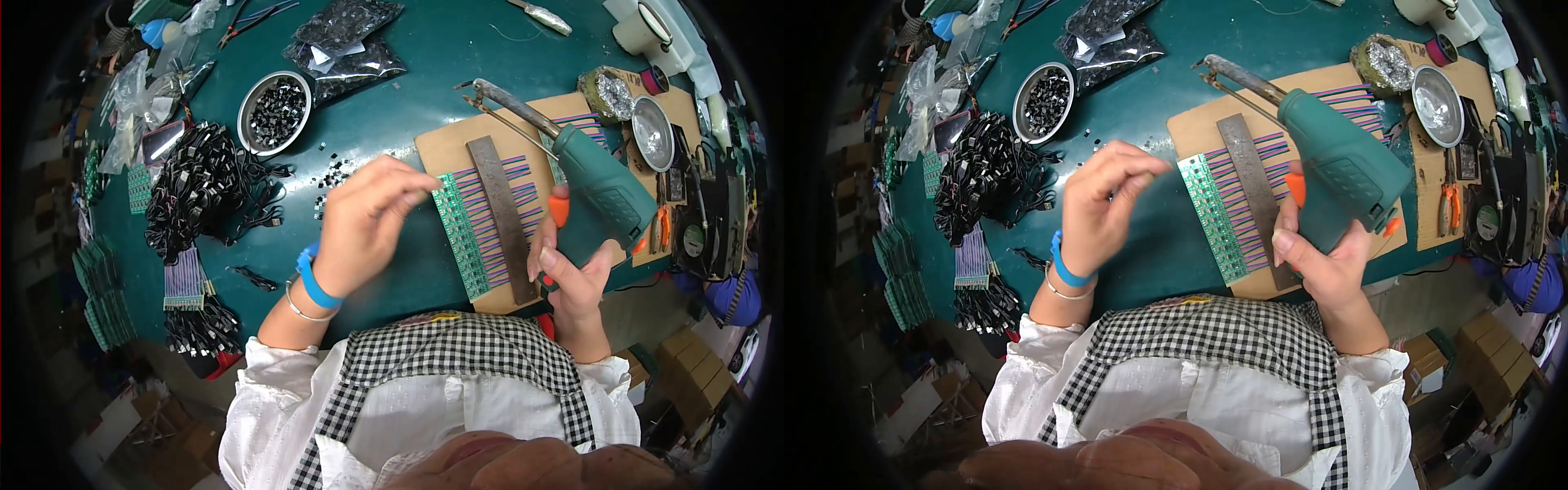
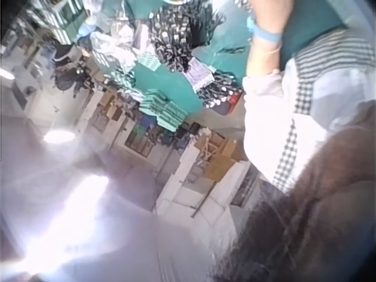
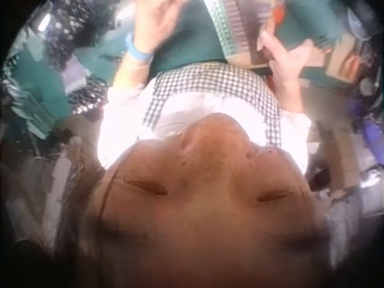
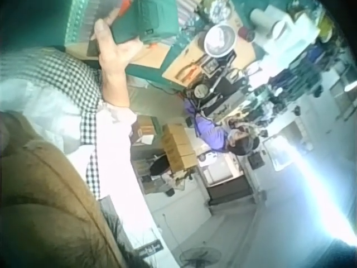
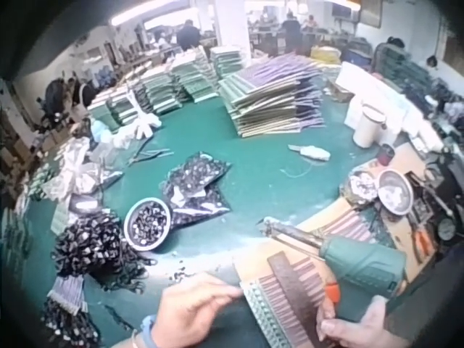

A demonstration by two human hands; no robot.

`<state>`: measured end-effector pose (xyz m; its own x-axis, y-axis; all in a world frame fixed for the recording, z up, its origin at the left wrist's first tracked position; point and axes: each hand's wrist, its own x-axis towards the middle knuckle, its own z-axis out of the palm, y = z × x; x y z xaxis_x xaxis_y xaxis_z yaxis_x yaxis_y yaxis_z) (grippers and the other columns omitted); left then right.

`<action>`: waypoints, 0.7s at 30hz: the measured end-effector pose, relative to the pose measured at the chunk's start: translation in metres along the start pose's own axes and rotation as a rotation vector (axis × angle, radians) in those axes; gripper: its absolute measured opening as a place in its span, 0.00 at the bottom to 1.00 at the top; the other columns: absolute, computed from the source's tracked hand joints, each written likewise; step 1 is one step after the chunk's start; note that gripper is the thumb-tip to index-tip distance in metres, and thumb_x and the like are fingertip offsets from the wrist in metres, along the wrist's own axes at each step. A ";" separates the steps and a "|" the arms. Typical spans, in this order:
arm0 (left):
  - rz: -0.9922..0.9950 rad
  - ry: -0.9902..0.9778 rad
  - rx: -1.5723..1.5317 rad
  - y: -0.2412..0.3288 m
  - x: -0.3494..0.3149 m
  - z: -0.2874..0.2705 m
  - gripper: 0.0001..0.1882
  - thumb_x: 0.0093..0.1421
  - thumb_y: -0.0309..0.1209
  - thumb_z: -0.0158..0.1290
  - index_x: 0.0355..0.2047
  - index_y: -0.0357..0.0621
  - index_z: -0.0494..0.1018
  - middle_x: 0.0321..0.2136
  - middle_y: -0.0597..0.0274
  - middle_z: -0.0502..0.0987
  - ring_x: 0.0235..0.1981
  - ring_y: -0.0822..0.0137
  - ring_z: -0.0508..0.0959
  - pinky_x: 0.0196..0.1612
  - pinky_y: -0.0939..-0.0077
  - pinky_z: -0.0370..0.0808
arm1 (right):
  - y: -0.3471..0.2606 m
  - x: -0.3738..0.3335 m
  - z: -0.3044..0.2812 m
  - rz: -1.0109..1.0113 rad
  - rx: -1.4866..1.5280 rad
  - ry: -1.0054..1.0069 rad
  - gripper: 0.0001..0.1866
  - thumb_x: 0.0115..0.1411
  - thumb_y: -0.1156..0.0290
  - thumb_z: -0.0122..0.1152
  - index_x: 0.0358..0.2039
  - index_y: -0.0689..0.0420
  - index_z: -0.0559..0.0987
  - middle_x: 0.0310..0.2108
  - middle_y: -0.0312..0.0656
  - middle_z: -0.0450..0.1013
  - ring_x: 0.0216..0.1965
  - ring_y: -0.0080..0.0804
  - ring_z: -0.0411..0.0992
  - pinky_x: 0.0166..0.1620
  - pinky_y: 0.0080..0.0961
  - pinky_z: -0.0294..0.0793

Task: The person solders electronic components onto circuit boards by picking up components from the workbench by hand, positioning them onto the boards, and soldering them with a handheld soldering tool.

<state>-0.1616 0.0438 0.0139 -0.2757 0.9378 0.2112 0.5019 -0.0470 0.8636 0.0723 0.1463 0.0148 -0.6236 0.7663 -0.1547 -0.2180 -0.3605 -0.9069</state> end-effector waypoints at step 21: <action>0.794 -0.008 0.443 0.047 -0.008 0.037 0.19 0.39 0.30 0.60 0.36 0.47 0.81 0.37 0.72 0.80 0.34 0.68 0.70 0.36 0.74 0.67 | 0.001 -0.002 -0.002 0.210 0.226 -0.171 0.32 0.53 0.81 0.65 0.57 0.62 0.62 0.30 0.44 0.74 0.26 0.23 0.72 0.26 0.16 0.72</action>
<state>-0.1051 0.0470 0.0356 0.2909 0.6886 0.6643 0.8115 -0.5453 0.2099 0.0749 0.1450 0.0136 -0.7849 0.5697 -0.2436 -0.2202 -0.6240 -0.7498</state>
